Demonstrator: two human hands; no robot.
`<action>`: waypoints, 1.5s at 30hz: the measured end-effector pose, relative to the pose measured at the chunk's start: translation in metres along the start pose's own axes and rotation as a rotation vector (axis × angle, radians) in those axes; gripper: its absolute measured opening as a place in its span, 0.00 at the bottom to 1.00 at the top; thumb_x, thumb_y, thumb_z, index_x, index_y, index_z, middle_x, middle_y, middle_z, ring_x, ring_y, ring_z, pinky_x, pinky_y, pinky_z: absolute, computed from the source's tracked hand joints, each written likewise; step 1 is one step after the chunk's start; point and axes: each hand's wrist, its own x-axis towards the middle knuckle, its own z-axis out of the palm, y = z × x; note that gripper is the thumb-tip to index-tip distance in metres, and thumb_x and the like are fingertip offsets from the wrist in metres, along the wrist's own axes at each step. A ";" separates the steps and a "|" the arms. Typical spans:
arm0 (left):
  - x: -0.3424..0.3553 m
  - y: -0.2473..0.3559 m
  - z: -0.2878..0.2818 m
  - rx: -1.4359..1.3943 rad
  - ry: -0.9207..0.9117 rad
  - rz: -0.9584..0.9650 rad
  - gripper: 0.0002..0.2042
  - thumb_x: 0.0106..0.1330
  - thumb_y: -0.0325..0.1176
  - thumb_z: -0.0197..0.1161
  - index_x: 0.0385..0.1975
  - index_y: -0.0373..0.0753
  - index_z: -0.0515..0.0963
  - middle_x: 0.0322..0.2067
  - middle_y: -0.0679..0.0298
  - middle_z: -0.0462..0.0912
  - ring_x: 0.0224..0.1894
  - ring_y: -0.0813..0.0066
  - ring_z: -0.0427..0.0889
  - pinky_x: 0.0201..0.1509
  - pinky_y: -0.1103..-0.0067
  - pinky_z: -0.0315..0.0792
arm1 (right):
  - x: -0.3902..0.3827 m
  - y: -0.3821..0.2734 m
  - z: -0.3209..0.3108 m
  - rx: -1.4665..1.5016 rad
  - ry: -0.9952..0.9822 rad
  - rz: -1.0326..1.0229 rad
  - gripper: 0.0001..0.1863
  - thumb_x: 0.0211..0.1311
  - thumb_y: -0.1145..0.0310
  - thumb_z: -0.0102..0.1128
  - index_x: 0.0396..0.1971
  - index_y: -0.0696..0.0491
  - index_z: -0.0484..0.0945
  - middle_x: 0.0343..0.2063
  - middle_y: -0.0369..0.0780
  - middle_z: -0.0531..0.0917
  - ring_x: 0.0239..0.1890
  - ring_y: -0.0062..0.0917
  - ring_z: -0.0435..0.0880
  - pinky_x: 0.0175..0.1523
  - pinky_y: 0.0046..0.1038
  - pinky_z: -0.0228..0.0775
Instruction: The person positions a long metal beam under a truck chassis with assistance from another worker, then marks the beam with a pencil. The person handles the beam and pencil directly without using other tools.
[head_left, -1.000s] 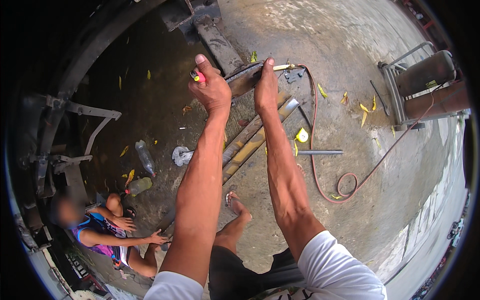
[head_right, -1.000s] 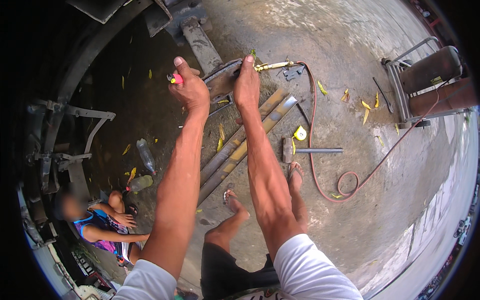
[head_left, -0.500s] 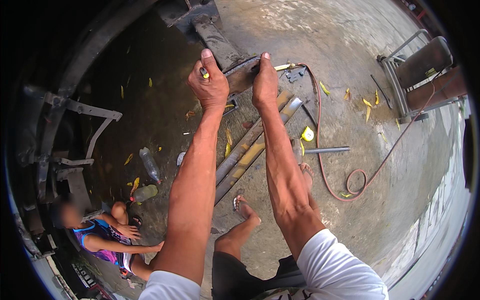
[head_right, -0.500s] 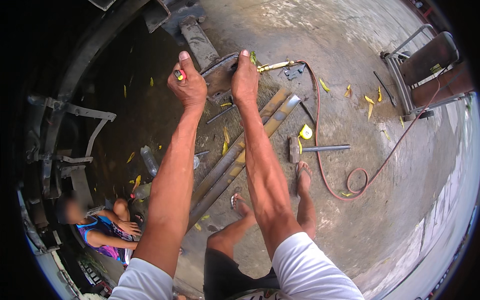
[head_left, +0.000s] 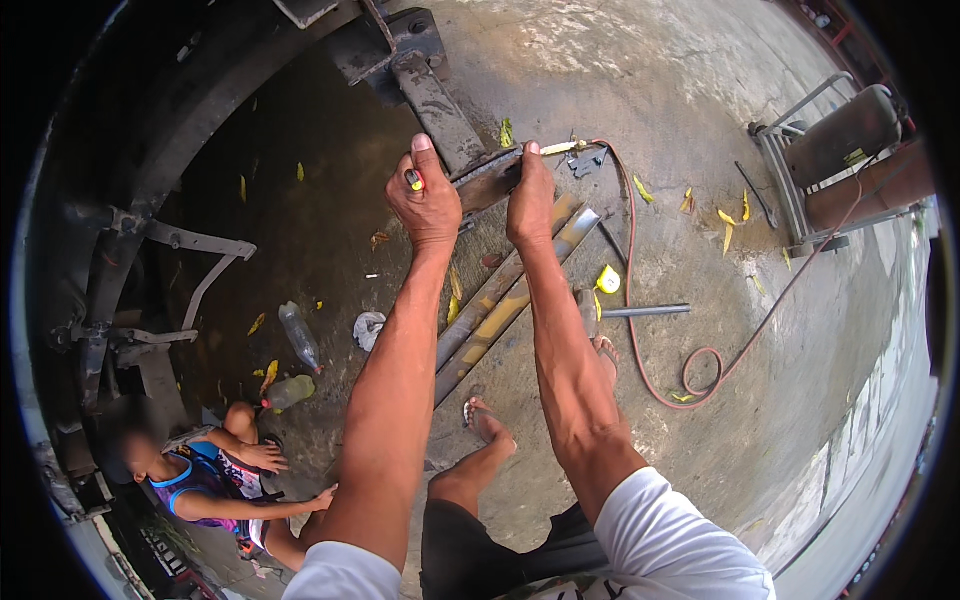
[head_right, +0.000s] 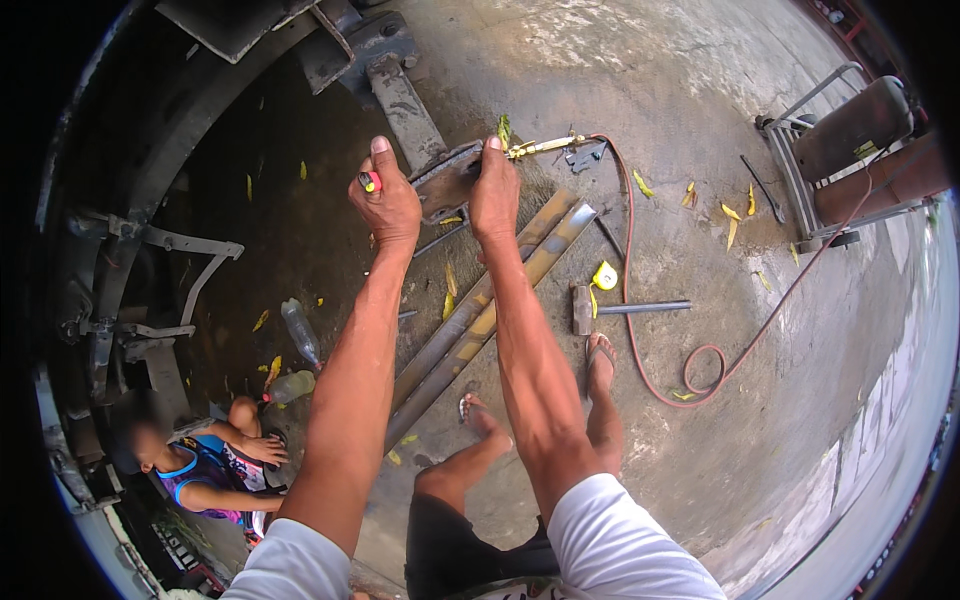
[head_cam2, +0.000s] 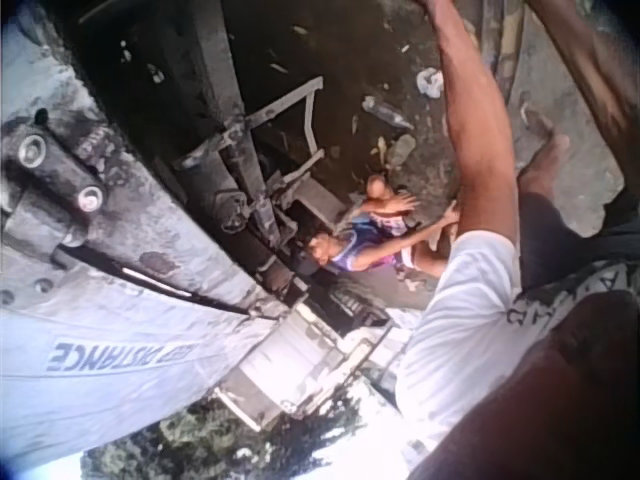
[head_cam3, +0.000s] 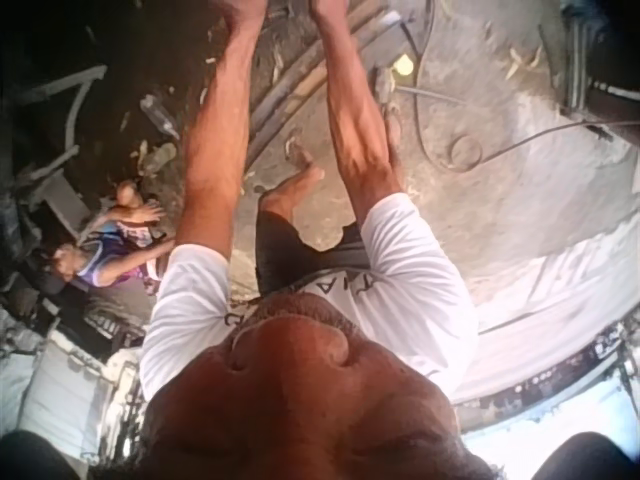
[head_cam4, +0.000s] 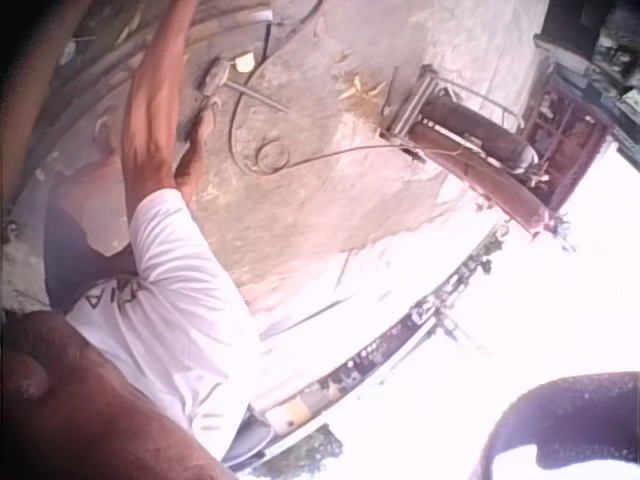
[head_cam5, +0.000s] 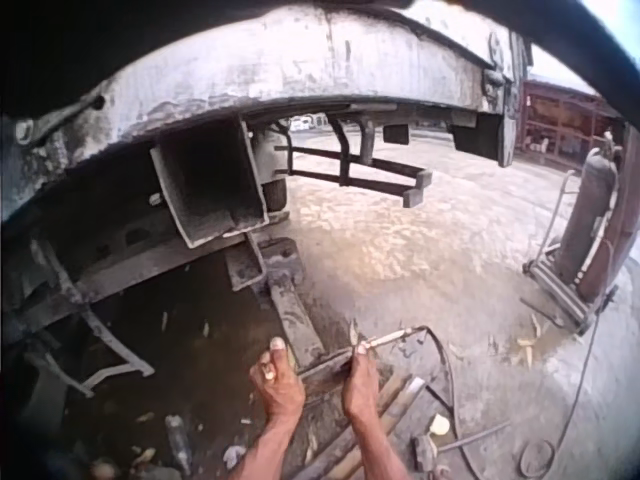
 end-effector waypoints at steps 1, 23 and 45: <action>-0.001 0.001 -0.003 0.022 -0.021 -0.034 0.29 0.76 0.49 0.52 0.21 0.26 0.73 0.15 0.46 0.70 0.19 0.56 0.67 0.28 0.60 0.62 | -0.004 -0.005 -0.003 -0.018 -0.018 0.009 0.34 0.78 0.45 0.41 0.40 0.68 0.75 0.38 0.45 0.78 0.41 0.29 0.70 0.54 0.34 0.64; -0.066 -0.043 -0.045 0.056 -0.394 -0.343 0.36 0.74 0.68 0.41 0.56 0.37 0.69 0.46 0.53 0.79 0.49 0.59 0.77 0.56 0.65 0.70 | 0.014 0.014 -0.027 -0.155 -0.363 0.283 0.48 0.70 0.28 0.33 0.62 0.62 0.73 0.61 0.55 0.73 0.64 0.46 0.72 0.56 0.47 0.77; -0.052 -0.008 -0.038 0.287 -0.424 -0.152 0.19 0.73 0.35 0.62 0.53 0.28 0.66 0.43 0.42 0.83 0.46 0.44 0.83 0.52 0.63 0.74 | 0.018 0.034 -0.003 0.062 -0.090 0.033 0.31 0.77 0.47 0.40 0.36 0.66 0.74 0.34 0.50 0.78 0.39 0.35 0.70 0.53 0.37 0.63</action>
